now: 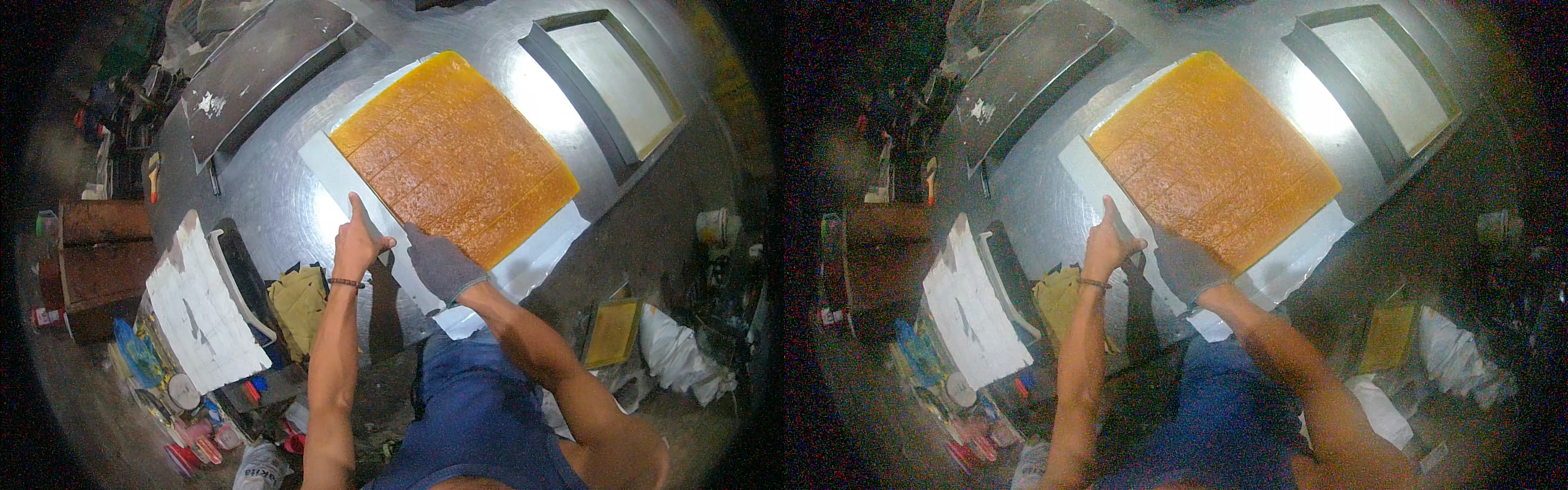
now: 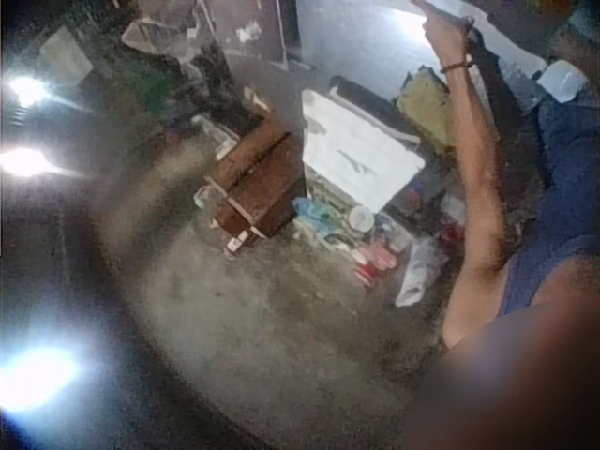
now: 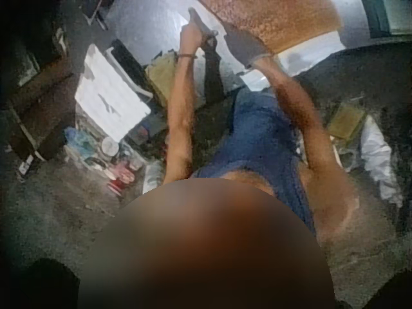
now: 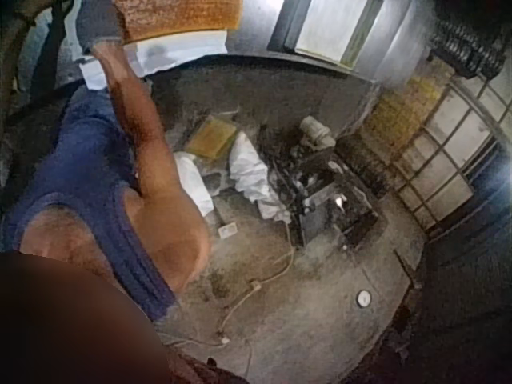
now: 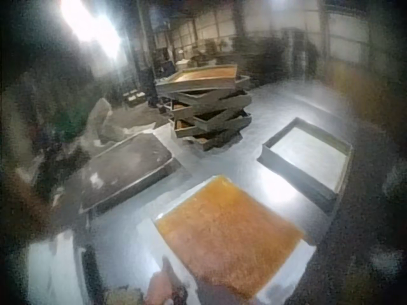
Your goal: The person uses a knife to cut a large rectangular sheet of orange material on a metal table. They repeatedly score and slice the sheet into smaller rectangular pieces, working methodically across the surface.
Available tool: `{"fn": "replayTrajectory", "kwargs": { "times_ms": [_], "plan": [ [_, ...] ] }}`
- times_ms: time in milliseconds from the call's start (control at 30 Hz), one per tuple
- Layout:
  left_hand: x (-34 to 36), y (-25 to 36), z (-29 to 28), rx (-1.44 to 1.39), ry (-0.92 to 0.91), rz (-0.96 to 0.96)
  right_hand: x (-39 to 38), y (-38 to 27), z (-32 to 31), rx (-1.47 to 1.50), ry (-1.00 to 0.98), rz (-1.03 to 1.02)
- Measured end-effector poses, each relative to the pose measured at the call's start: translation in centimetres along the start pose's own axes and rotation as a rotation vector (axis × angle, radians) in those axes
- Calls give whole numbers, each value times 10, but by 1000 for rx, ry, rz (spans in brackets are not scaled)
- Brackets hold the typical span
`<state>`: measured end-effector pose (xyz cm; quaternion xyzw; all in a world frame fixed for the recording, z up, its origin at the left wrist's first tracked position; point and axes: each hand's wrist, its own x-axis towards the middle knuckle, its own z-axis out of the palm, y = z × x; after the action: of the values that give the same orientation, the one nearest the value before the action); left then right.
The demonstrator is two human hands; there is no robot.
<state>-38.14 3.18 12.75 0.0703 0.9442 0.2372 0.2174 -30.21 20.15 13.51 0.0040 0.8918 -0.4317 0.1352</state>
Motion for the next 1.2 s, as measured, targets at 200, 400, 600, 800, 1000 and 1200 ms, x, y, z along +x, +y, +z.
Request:
{"fn": "replayTrajectory", "kwargs": {
  "times_ms": [200,400,600,800,1000,1200],
  "plan": [
    [0,2,0,87,25,18,-9,4,0,53,-58,51],
    [3,-5,4,59,30,36,-32,12,5,6,26,-5],
    [3,-6,6,100,53,45,-38,19,8,59,22,-33],
    [8,-10,9,113,47,27,-69,31,10,80,-25,18],
    [5,-1,4,46,7,-39,-79,26,4,145,-47,22],
    [0,-5,6,38,14,-43,-113,26,-3,34,-23,-12]
  ]
}}
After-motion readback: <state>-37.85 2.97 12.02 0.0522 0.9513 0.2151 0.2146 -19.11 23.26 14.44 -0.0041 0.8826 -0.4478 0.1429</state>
